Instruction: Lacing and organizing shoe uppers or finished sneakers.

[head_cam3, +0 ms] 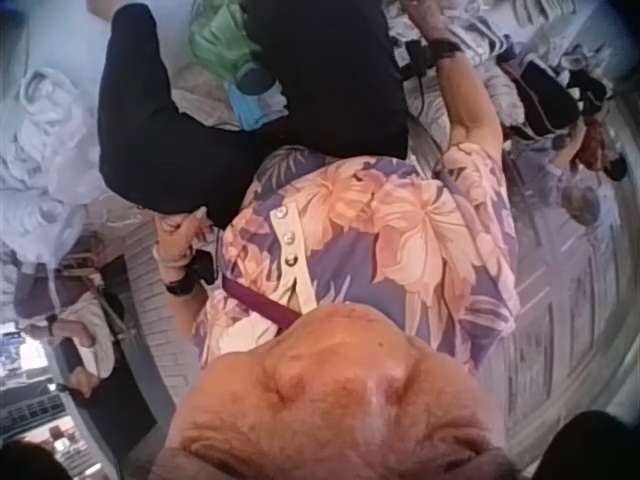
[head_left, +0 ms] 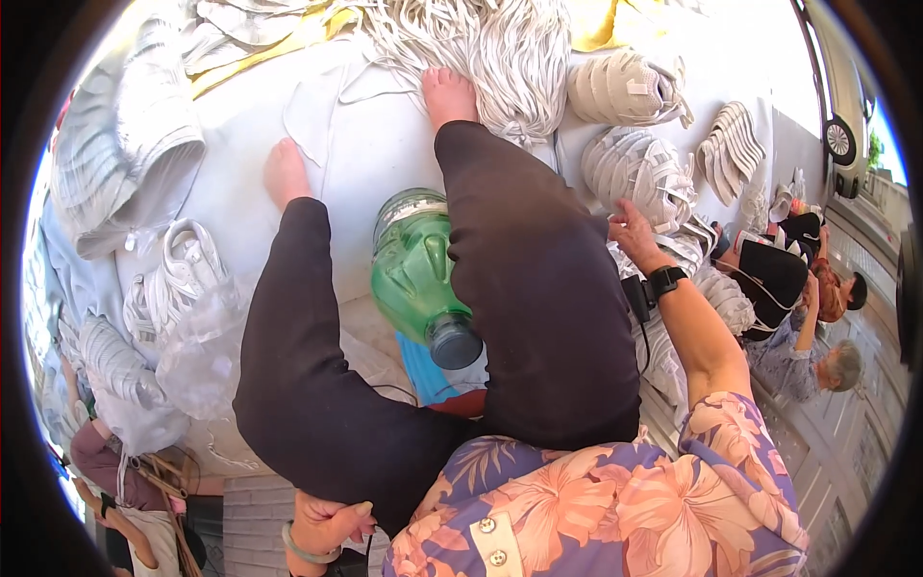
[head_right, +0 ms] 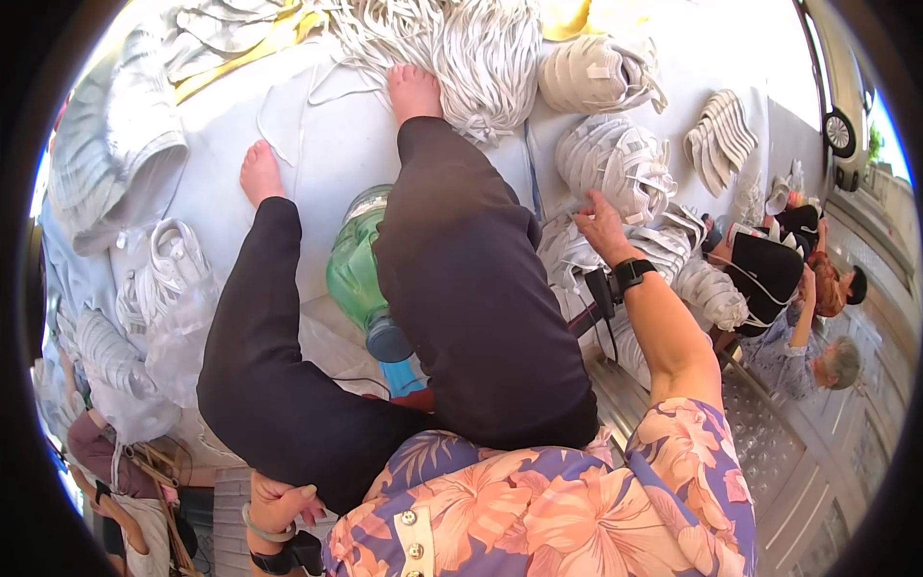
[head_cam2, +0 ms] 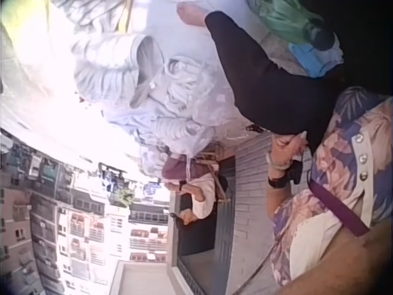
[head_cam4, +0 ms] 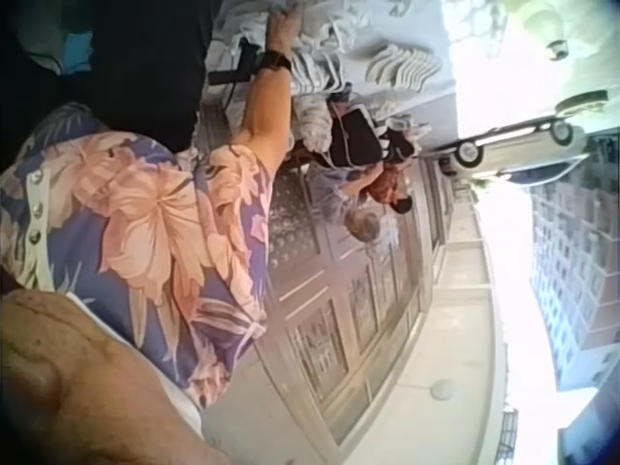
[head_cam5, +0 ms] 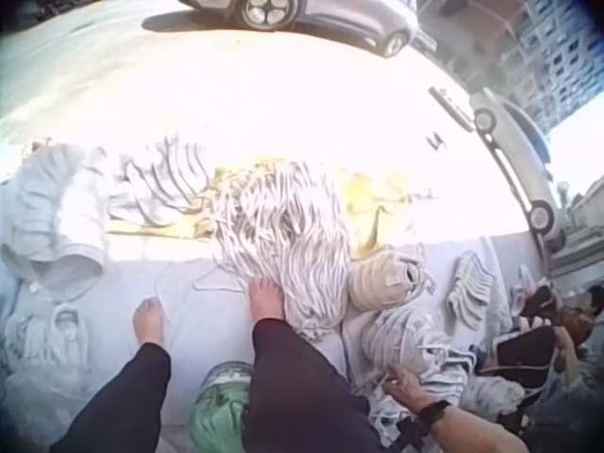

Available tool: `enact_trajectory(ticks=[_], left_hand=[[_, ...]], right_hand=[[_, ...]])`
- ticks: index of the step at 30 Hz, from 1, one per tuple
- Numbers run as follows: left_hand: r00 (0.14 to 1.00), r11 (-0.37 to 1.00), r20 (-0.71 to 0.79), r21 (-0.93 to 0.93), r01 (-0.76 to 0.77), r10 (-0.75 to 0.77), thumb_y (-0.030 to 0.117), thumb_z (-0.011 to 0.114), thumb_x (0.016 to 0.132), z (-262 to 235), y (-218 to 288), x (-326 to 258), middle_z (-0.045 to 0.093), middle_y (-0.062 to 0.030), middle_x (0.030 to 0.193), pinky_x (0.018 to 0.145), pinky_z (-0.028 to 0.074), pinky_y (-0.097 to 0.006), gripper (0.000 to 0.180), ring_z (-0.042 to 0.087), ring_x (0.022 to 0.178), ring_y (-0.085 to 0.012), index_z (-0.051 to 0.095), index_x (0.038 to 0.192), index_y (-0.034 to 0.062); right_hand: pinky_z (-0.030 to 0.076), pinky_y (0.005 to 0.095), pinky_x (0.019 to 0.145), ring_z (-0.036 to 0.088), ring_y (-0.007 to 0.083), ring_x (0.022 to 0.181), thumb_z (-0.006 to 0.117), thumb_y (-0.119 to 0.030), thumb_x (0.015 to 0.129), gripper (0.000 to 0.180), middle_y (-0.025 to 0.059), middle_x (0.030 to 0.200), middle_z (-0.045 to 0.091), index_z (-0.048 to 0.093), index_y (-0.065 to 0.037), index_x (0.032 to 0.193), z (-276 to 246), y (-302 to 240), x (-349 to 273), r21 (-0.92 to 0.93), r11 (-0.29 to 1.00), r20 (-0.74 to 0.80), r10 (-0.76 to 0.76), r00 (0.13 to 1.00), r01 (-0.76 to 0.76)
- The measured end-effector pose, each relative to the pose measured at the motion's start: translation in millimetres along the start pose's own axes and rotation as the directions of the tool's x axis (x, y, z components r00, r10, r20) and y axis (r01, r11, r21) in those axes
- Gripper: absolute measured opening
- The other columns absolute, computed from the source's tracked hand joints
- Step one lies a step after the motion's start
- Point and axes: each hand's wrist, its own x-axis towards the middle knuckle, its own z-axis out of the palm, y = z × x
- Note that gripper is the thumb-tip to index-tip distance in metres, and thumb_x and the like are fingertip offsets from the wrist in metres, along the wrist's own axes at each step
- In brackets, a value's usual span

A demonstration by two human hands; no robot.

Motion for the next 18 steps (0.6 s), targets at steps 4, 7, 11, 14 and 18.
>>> enact_trajectory(ticks=[4, 7, 11, 14, 18], left_hand=[[0.999, 1.0, -0.039, -0.009, 0.021, -0.021, 0.001, 0.063, 0.071, 1.3, -2.1, -1.3, 0.06, -0.01, 0.053, 0.037, 0.044, -0.021, 0.016, 0.057, 0.042, -0.0122, 0.063, 0.056, -0.0037], [0.999, 1.0, -0.033, -0.002, 0.012, -0.012, 0.001, 0.063, 0.071, 3.8, 0.6, 1.8, 0.06, -0.0099, 0.053, 0.037, 0.044, -0.021, 0.017, 0.057, 0.042, -0.0123, 0.063, 0.055, -0.0039], [0.999, 1.0, -0.032, 0.009, 0.007, -0.006, 0.002, 0.064, 0.072, 6.1, 4.7, -5.3, 0.06, -0.0099, 0.053, 0.037, 0.045, -0.021, 0.017, 0.057, 0.043, -0.0127, 0.063, 0.056, -0.0039], [0.997, 0.999, -0.072, 0.043, 0.032, -0.029, 0.005, 0.065, 0.073, 8.9, 3.6, -25.5, 0.06, -0.0087, 0.053, 0.037, 0.042, -0.02, 0.017, 0.055, 0.041, -0.0103, 0.063, 0.058, -0.0028], [0.99, 0.996, 0.136, 0.087, 0.034, -0.046, 0.019, 0.067, 0.076, -3.8, -2.9, 14.8, 0.058, -0.0039, 0.051, 0.035, 0.037, -0.017, 0.027, 0.049, 0.038, -0.006, 0.063, 0.059, -0.0007]], right_hand=[[0.043, 0.0369, 0.062, 0.054, 0.023, 0.071, 0.046, -0.015, 0.083, 0.012, 0.0047, 0.079, 0.053, 0.052, -0.011, 0.092, -17.6, -18.1, -4.1, -0.029, 0.999, 0.07, -0.038, 0.997, 0.04], [0.043, 0.0365, 0.061, 0.054, 0.0228, 0.07, 0.045, -0.015, 0.083, 0.011, 0.0045, 0.078, 0.053, 0.051, -0.01, 0.091, -26.3, -6.9, 2.7, -0.08, 0.996, 0.07, -0.019, 0.997, 0.025], [0.044, 0.0369, 0.065, 0.055, 0.0232, 0.075, 0.044, -0.016, 0.083, 0.011, 0.0067, 0.079, 0.053, 0.051, -0.01, 0.089, -14.5, -5.4, 12.5, -0.12, 0.993, 0.155, 0.024, 0.988, -0.005], [0.045, 0.0371, 0.067, 0.055, 0.0235, 0.078, 0.043, -0.017, 0.083, 0.011, 0.0082, 0.079, 0.053, 0.05, -0.01, 0.087, -2.8, -36.5, 20.8, -0.025, 0.999, 0.204, 0.03, 0.978, -0.025], [0.047, 0.0361, 0.058, 0.058, 0.0228, 0.07, 0.042, -0.011, 0.081, 0.009, 0.0083, 0.074, 0.054, 0.051, -0.01, 0.083, -2.7, 35.4, 4.5, -0.112, 0.987, 0.153, -0.1, 0.983, 0.118]])
